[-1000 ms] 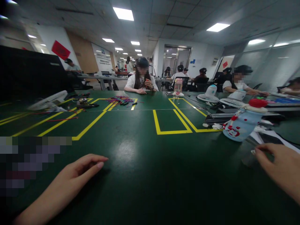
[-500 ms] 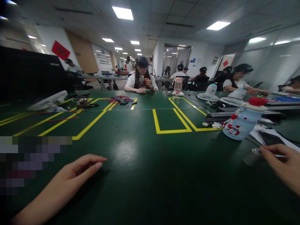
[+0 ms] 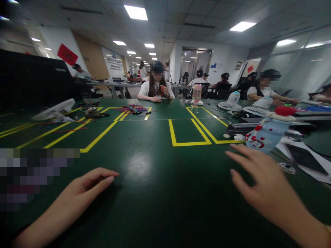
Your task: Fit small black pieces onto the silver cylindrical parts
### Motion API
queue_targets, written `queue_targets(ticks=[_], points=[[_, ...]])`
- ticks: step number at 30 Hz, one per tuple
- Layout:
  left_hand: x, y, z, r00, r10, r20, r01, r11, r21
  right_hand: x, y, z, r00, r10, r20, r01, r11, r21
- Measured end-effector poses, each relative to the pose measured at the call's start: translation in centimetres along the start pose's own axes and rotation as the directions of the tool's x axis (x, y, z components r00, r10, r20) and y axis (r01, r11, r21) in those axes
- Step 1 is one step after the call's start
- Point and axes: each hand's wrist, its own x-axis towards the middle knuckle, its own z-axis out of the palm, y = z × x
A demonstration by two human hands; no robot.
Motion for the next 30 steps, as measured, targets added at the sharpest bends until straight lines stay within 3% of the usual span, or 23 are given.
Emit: queue_targets(ticks=[3,5,6,8,10,11,12,14,16,18,20,22,25,27,30], points=[[-0.1,0.0,-0.3,1.0,-0.001,-0.005,0.002,1.0,0.02,4.1,-6.1,0.4,0.963,-0.228,0.145,0.228,0.974,0.013],[-0.2,-0.1,-0.5,1.0,0.002,-0.006,-0.002,1.0,0.019,5.7,-6.9,0.5,0.979,-0.176,0.102,0.181,0.982,-0.045],[-0.2,-0.1,-0.6,1.0,0.001,-0.005,-0.001,1.0,0.01,5.9,-6.0,0.6,0.993,-0.102,0.055,0.107,0.99,-0.096],[-0.2,-0.2,-0.6,1.0,-0.001,0.004,0.001,1.0,-0.017,4.9,-1.8,0.9,0.993,0.106,-0.046,-0.114,0.963,-0.243],[-0.2,-0.1,-0.5,1.0,0.011,0.01,-0.011,0.999,-0.044,2.1,4.5,1.7,0.944,0.312,-0.109,-0.329,0.856,-0.4],[-0.2,-0.1,-0.5,1.0,0.018,0.009,-0.018,0.999,-0.05,0.4,7.6,2.1,0.919,0.385,-0.086,-0.381,0.811,-0.443],[-0.2,0.0,-0.4,1.0,0.022,0.006,-0.022,0.998,-0.051,-1.4,10.5,2.6,0.895,0.44,-0.07,-0.424,0.793,-0.439],[-0.1,0.1,-0.3,1.0,0.027,0.006,-0.027,0.998,-0.051,-4.0,14.1,3.1,0.885,0.458,0.085,-0.409,0.851,-0.329],[-0.1,0.2,-0.2,1.0,0.031,0.002,-0.031,0.998,-0.055,-4.6,14.0,3.1,0.894,0.417,0.163,-0.381,0.9,-0.214],[0.0,0.2,-0.1,0.999,0.037,-0.007,-0.037,0.998,-0.06,-2.9,9.9,2.4,0.917,0.363,0.164,-0.349,0.931,-0.109],[-0.1,0.2,0.0,0.999,0.037,-0.017,-0.038,0.998,-0.054,0.1,3.2,1.5,0.944,0.272,0.185,-0.288,0.955,0.065],[-0.1,0.3,0.1,0.999,0.031,-0.021,-0.032,0.999,-0.041,3.1,-4.6,0.8,0.958,0.08,0.275,-0.166,0.937,0.306],[-0.2,0.2,0.1,0.998,0.049,-0.026,-0.05,0.999,-0.005,6.1,-14.2,0.9,0.908,-0.223,0.354,-0.021,0.82,0.571],[-0.2,0.1,0.1,0.996,0.077,-0.034,-0.076,0.997,0.029,6.8,-17.8,1.4,0.882,-0.33,0.336,0.037,0.759,0.65],[-0.6,0.3,0.4,0.991,0.115,-0.067,-0.11,0.991,0.075,6.6,-19.3,2.3,0.883,-0.328,0.336,-0.011,0.701,0.713]])
